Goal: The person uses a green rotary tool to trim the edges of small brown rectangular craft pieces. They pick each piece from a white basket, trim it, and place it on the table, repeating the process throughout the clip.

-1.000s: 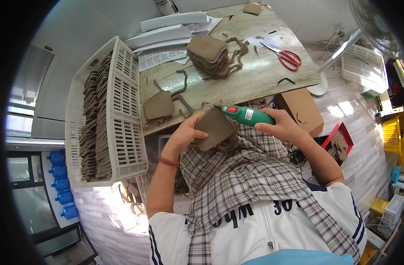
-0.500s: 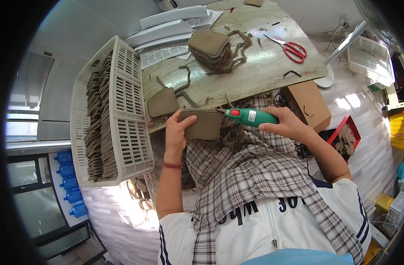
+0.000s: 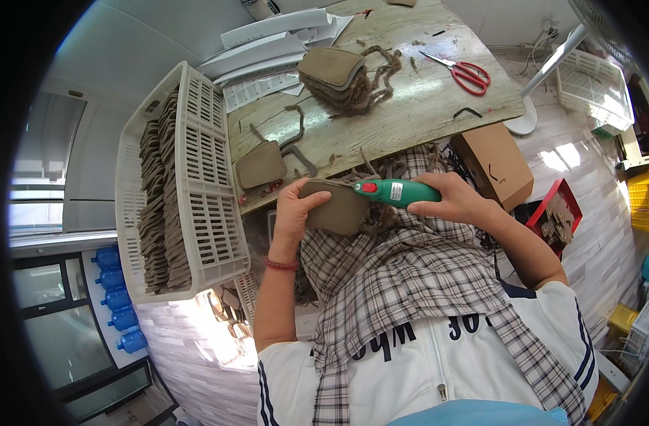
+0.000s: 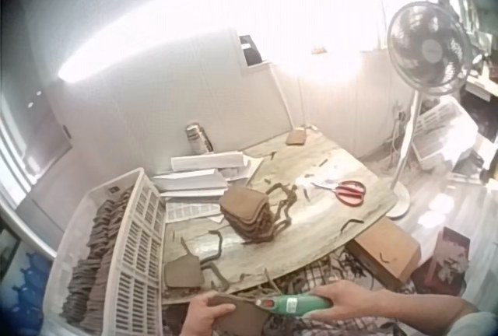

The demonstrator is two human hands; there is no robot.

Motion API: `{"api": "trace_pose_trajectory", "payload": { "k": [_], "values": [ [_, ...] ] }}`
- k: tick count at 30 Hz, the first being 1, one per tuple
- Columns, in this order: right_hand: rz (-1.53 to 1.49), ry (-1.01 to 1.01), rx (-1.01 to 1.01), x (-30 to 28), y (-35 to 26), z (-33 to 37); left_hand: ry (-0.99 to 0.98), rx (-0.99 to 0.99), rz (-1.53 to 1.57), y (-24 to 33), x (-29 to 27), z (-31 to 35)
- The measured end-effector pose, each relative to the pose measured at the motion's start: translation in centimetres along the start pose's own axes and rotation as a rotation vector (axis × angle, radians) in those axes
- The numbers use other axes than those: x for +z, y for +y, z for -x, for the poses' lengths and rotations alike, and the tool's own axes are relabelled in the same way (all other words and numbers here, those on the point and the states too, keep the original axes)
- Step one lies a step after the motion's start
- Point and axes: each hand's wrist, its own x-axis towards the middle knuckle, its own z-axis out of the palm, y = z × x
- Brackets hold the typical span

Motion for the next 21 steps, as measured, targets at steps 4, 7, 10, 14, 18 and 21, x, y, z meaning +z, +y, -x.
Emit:
{"api": "trace_pose_trajectory", "payload": {
  "k": [4,7,10,14,18,21],
  "values": [
    [0.028,0.022,-0.040,0.4,-0.1,-0.3,-0.064,-0.060,-0.046,0.2,0.4,0.0],
    [0.045,0.026,-0.046,0.6,-0.4,-0.6,-0.111,-0.104,-0.068,0.4,0.7,-0.1],
    [0.026,-0.009,-0.029,0.6,-0.9,-1.0,-0.143,-0.147,-0.092,0.8,0.8,-0.1],
    [-0.016,-0.070,0.000,0.6,-2.3,-2.2,-0.170,-0.195,-0.173,1.0,0.5,-0.4],
    [-0.135,-0.027,0.004,1.5,-1.5,-3.5,-0.176,-0.167,-0.176,1.8,-1.3,-1.2],
    [-0.205,0.082,0.067,0.9,-0.8,-2.7,0.091,0.010,0.025,3.8,-6.1,-2.2]
  ]
}}
